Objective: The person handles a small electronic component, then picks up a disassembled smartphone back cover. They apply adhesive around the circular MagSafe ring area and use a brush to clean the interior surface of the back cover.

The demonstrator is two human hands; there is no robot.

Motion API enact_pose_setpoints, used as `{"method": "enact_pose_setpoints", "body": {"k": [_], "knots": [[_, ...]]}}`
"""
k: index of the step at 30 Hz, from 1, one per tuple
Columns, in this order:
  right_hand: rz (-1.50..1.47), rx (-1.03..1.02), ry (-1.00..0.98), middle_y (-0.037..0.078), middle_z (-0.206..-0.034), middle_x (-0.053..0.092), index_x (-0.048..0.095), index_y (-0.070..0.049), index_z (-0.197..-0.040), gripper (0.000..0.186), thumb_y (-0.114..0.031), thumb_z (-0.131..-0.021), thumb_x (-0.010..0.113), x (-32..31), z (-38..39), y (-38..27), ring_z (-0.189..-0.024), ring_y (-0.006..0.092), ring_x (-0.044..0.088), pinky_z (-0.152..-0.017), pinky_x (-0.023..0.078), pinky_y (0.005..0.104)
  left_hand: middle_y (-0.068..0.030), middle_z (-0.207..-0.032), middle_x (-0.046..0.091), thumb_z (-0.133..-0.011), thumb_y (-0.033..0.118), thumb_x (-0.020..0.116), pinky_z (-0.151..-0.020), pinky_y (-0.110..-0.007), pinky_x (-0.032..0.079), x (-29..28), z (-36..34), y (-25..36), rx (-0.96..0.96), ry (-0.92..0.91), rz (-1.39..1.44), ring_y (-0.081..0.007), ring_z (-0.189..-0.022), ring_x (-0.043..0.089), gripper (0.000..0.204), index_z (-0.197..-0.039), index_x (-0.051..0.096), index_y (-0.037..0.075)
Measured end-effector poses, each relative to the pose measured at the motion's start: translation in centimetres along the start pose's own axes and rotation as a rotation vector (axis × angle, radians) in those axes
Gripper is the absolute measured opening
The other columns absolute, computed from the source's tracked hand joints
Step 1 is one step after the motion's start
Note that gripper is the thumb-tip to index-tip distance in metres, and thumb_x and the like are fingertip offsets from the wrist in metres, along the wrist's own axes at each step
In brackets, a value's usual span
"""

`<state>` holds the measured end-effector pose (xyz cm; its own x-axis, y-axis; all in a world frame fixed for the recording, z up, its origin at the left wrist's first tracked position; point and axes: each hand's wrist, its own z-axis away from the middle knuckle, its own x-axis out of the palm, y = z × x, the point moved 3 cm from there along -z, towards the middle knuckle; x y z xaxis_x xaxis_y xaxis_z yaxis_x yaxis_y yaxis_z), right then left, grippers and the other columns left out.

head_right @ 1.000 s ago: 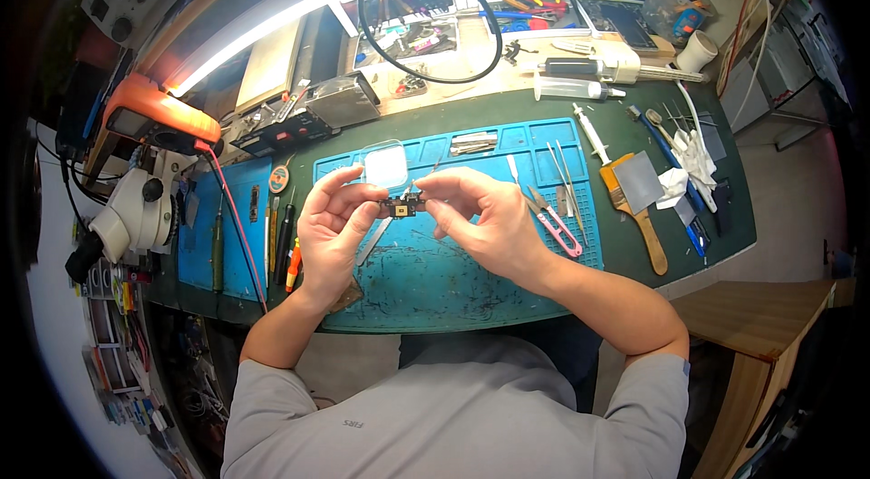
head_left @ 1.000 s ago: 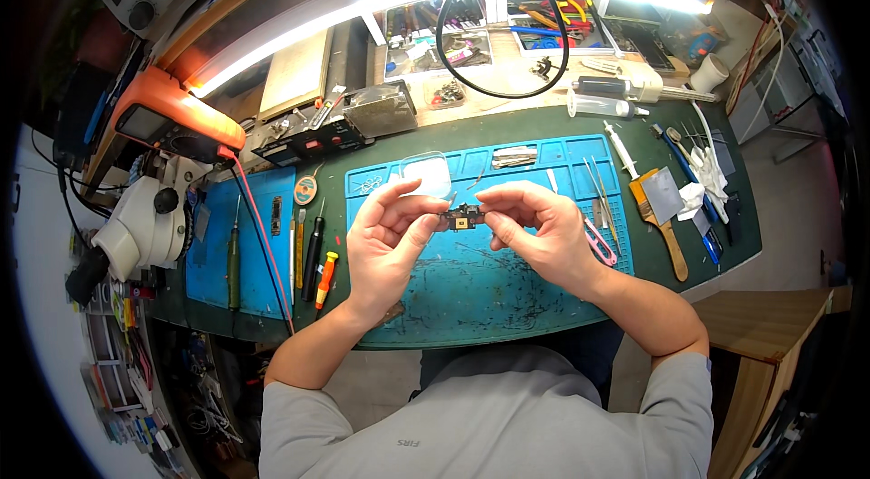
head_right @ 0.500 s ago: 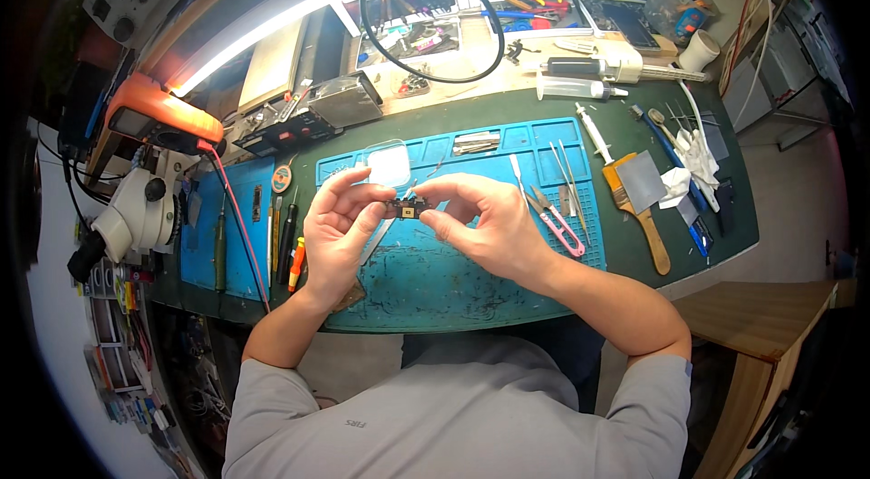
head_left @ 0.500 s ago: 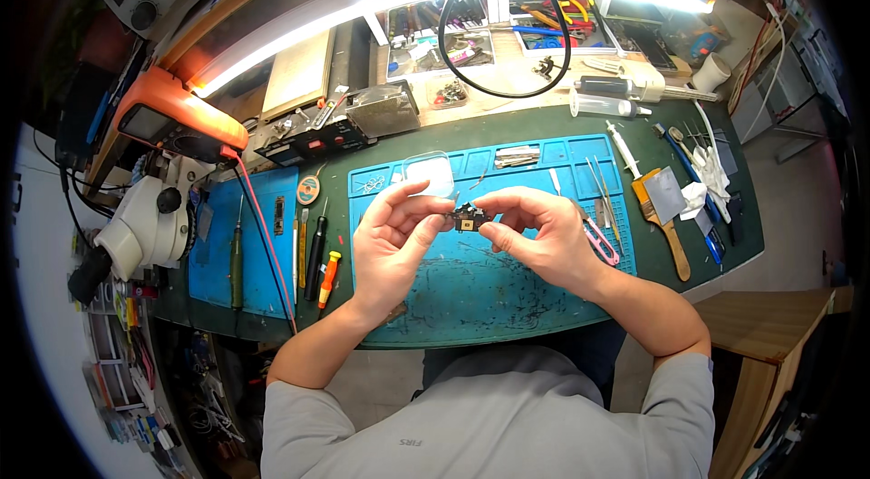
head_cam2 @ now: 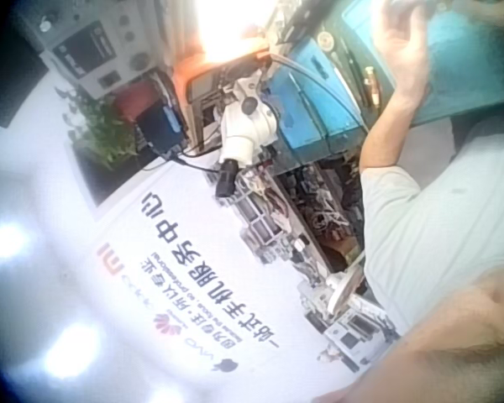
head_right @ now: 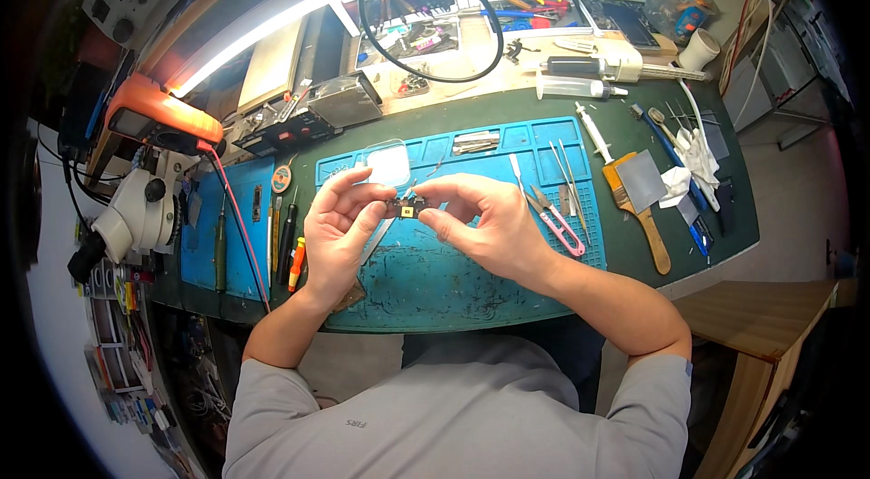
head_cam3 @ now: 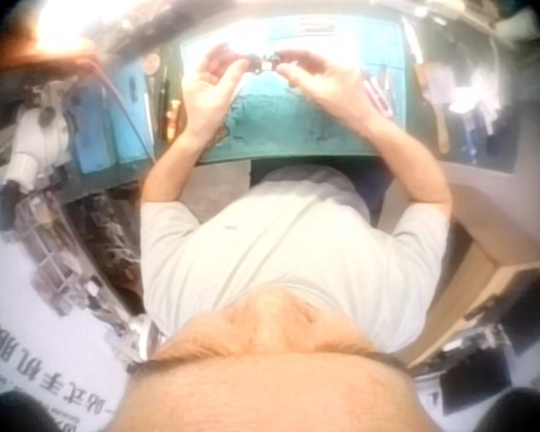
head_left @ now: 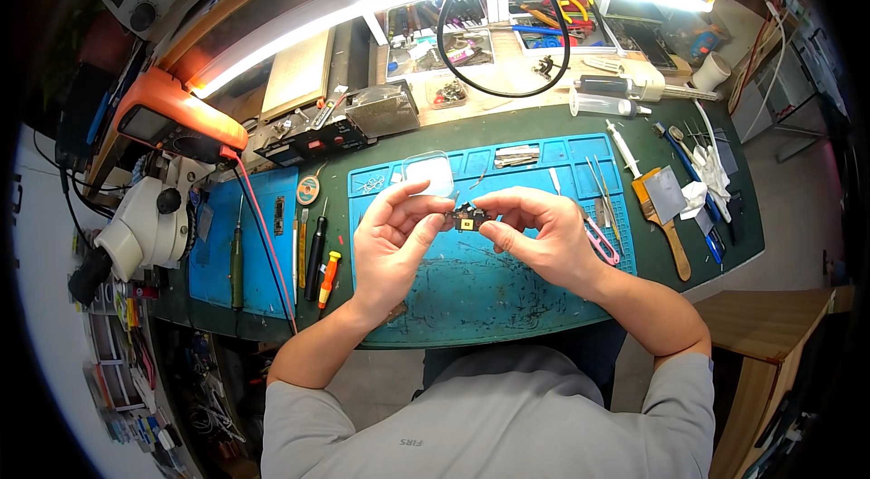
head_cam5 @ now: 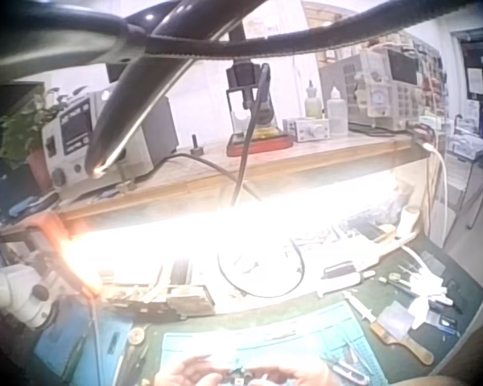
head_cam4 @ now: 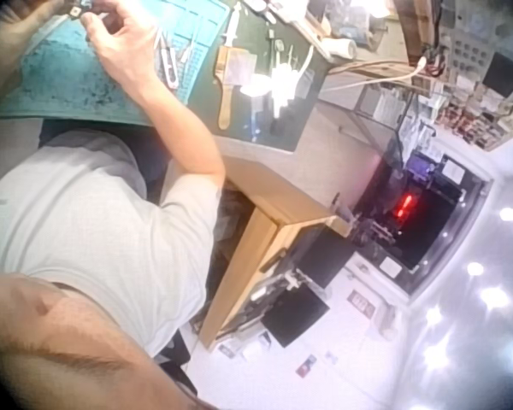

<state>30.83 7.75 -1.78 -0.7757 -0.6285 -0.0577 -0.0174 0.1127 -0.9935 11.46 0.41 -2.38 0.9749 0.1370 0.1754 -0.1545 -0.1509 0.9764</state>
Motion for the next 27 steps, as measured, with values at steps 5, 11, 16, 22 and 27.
{"method": "enact_pose_setpoints", "body": {"k": [5, 11, 16, 22, 27], "knots": [[-0.003, -0.006, -0.008, 0.004, -0.087, 0.072, 0.069, 0.001, -0.117, 0.028, -0.010, -0.092, 0.072, -0.05, 0.00, -0.12, -0.071, 0.0042, 0.064, -0.064, 0.051, 0.0212, -0.0165, -0.116, 0.068, -0.097, -0.004, 0.060, -0.094, -0.032, 0.056, 0.00, -0.02, -0.06, -0.008, 0.000, -0.002, -0.0193, -0.104, 0.067, 0.039, -0.134, 0.047, -0.003], [0.012, -0.005, -0.014, 0.005, -0.088, 0.072, 0.068, 0.001, -0.118, 0.028, -0.010, -0.092, 0.071, -0.11, -0.01, -0.26, -0.072, 0.0046, 0.065, -0.065, 0.052, 0.0214, -0.0164, -0.115, 0.068, -0.097, -0.004, 0.060, -0.095, -0.034, 0.056, 0.02, -0.02, -0.08, -0.017, 0.008, -0.007, -0.0199, -0.106, 0.067, 0.040, -0.134, 0.047, -0.003], [0.027, -0.017, -0.016, 0.004, -0.088, 0.072, 0.068, 0.001, -0.117, 0.027, -0.009, -0.092, 0.070, -0.11, -0.04, -0.15, -0.071, 0.0043, 0.064, -0.064, 0.051, 0.0214, -0.0164, -0.114, 0.068, -0.096, -0.003, 0.061, -0.096, -0.035, 0.057, 0.09, 0.02, 0.04, 0.000, 0.002, -0.048, -0.0205, -0.106, 0.067, 0.040, -0.134, 0.048, -0.002], [-0.049, 0.044, -0.008, 0.003, -0.088, 0.071, 0.068, 0.001, -0.118, 0.027, -0.009, -0.092, 0.070, -0.04, -0.04, 0.13, -0.072, 0.0034, 0.062, -0.063, 0.050, 0.0209, -0.0175, -0.115, 0.068, -0.096, -0.003, 0.061, -0.096, -0.036, 0.057, -0.15, 0.01, -0.12, -0.021, 0.005, -0.016, -0.0206, -0.107, 0.066, 0.041, -0.135, 0.047, -0.002], [-0.080, 0.046, -0.003, 0.002, -0.088, 0.071, 0.068, 0.000, -0.118, 0.027, -0.008, -0.093, 0.070, 0.01, -0.09, 0.18, -0.072, 0.0032, 0.062, -0.063, 0.050, 0.0206, -0.0170, -0.116, 0.067, -0.096, -0.004, 0.061, -0.096, -0.034, 0.056, -0.03, -0.01, -0.11, -0.003, 0.004, -0.012, -0.0202, -0.107, 0.066, 0.041, -0.134, 0.047, -0.003]]}}
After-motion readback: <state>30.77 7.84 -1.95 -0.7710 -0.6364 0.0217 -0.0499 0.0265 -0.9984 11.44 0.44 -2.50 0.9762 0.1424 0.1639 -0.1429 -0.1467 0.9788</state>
